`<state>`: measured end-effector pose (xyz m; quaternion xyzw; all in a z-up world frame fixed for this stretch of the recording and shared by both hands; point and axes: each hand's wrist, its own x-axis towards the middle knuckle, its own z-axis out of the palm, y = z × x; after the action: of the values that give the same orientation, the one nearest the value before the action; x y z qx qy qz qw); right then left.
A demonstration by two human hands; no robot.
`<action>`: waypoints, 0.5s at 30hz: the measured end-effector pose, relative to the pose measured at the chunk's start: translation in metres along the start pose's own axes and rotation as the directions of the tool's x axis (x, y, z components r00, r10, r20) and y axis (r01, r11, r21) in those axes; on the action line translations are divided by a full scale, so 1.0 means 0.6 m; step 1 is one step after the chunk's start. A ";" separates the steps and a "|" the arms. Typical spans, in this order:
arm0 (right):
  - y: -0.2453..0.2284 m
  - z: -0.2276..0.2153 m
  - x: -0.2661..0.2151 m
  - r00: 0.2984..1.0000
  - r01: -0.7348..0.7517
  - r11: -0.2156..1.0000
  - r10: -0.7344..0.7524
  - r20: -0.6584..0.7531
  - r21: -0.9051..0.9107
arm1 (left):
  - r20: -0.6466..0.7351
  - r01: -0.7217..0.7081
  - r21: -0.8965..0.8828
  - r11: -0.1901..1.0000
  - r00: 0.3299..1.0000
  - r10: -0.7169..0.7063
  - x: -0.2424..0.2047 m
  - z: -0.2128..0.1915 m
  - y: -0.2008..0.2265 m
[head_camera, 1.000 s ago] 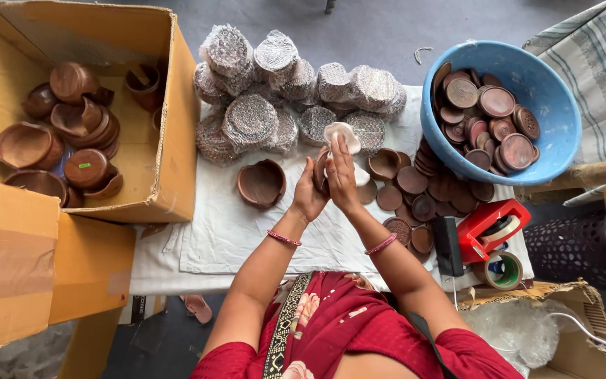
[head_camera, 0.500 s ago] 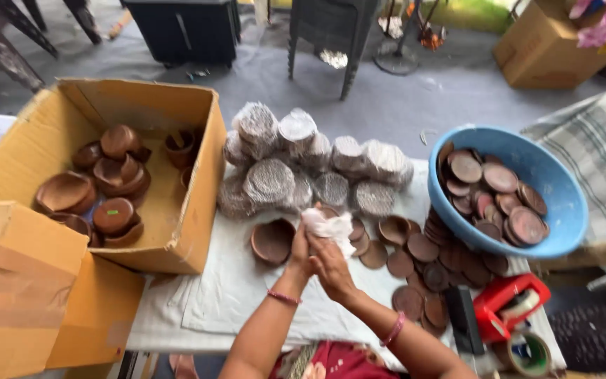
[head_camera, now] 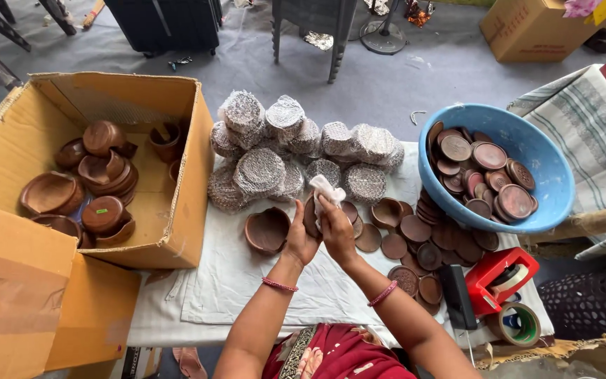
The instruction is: The person wipes the inside and outside of small wooden bowls with a white cloth. They pick up bowls from a blue basin and a cardboard box, clean them, and place them on the table or back into the basin.
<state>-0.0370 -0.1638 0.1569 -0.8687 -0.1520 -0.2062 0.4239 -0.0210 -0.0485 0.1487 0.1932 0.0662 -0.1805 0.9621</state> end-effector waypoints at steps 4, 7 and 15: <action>-0.043 -0.022 -0.008 0.972 0.230 0.973 -0.230 -0.049 0.004 | 0.024 -0.063 0.059 0.996 0.998 0.062 0.019 -0.018 0.002; 0.025 -0.003 -0.020 0.923 0.384 0.922 -0.385 -0.013 -0.052 | 0.172 -0.079 -0.003 0.997 0.982 0.079 0.000 0.001 0.014; 0.027 0.006 -0.025 0.907 0.415 0.899 -0.421 -0.013 -0.138 | 0.093 -0.085 -0.008 0.996 0.992 0.086 0.007 -0.013 0.004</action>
<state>-0.0420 -0.1716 0.1366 -0.8375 -0.3119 -0.3202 0.3144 -0.0166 -0.0448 0.1417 0.1852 0.0130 -0.1478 0.9714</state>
